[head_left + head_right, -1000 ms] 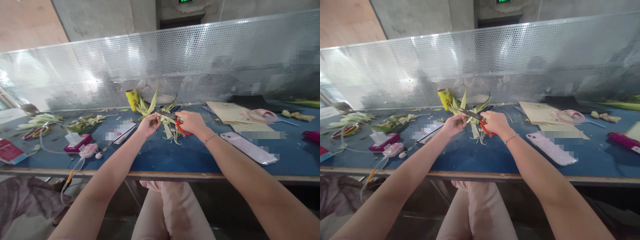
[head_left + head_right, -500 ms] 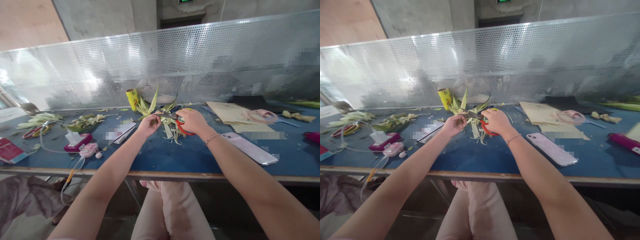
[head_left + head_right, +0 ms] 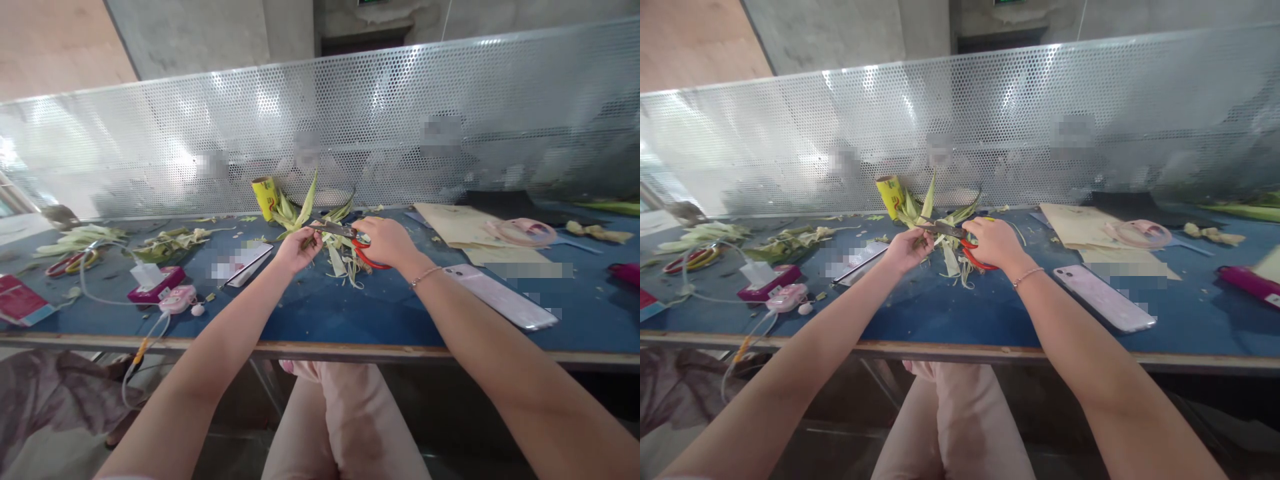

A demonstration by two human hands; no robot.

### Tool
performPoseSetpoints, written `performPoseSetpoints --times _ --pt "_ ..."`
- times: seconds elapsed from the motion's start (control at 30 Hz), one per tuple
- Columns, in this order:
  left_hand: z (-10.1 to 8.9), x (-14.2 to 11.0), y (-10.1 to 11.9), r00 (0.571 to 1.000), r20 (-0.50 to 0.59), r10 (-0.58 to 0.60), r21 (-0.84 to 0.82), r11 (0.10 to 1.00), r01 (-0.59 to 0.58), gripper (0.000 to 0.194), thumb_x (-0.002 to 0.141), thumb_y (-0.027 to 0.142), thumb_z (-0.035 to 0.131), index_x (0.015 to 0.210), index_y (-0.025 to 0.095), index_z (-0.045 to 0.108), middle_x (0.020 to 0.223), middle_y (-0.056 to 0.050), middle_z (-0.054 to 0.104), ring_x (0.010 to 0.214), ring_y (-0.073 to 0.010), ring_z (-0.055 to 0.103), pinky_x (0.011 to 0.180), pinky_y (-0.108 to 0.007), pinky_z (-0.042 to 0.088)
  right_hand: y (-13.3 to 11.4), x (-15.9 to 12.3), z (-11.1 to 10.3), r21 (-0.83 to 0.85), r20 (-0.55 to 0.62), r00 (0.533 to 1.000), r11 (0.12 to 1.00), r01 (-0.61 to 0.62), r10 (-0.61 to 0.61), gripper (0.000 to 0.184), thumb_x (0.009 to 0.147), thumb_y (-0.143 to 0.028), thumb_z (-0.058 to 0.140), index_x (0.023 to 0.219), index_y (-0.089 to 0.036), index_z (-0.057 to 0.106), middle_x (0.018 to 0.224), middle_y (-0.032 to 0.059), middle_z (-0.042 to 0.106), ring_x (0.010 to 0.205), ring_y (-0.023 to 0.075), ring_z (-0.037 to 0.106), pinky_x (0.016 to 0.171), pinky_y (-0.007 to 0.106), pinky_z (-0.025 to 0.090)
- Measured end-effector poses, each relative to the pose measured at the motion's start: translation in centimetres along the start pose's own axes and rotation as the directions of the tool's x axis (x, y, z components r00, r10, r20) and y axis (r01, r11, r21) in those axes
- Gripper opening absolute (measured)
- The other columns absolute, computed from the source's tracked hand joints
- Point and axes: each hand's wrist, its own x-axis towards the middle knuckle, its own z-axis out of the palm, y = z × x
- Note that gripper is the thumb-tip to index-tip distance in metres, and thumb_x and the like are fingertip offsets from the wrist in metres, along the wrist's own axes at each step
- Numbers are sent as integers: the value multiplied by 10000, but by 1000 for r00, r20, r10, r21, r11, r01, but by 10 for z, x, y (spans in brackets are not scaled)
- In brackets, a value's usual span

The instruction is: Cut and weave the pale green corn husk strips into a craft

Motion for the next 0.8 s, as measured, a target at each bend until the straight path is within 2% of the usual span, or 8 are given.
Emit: performPoseSetpoints --times 0.17,0.37,0.53,0.8 --pt "1 -1 0 999 30 13 46 999 -14 253 751 -56 436 861 85 616 673 -45 591 558 -63 535 590 -171 498 -3 -1 -2 49 0 1000 999 12 -12 335 828 -330 539 1107 -167 627 1075 102 674 862 231 616 706 313 400" --pt "1 -2 -1 998 59 28 100 994 -34 215 762 -36 461 831 92 619 666 -40 582 566 -65 527 586 -174 488 -1 -1 -2 111 39 999 994 -15 11 274 809 -263 543 1052 -198 651 995 75 687 784 204 613 671 291 384" --pt "1 -1 -1 997 63 37 111 993 -43 196 784 -27 455 781 101 604 656 -38 576 559 -59 518 580 -165 487 1 0 -3 97 38 999 995 -37 34 350 745 -199 552 1075 -197 671 979 72 696 781 208 603 650 289 370" --pt "1 -2 -3 998 42 46 109 993 -50 189 802 -17 460 713 113 564 674 -50 597 562 -59 529 595 -172 501 0 0 -9 38 51 997 998 -59 57 364 736 -234 566 1080 -217 682 966 60 706 769 212 608 622 292 351"
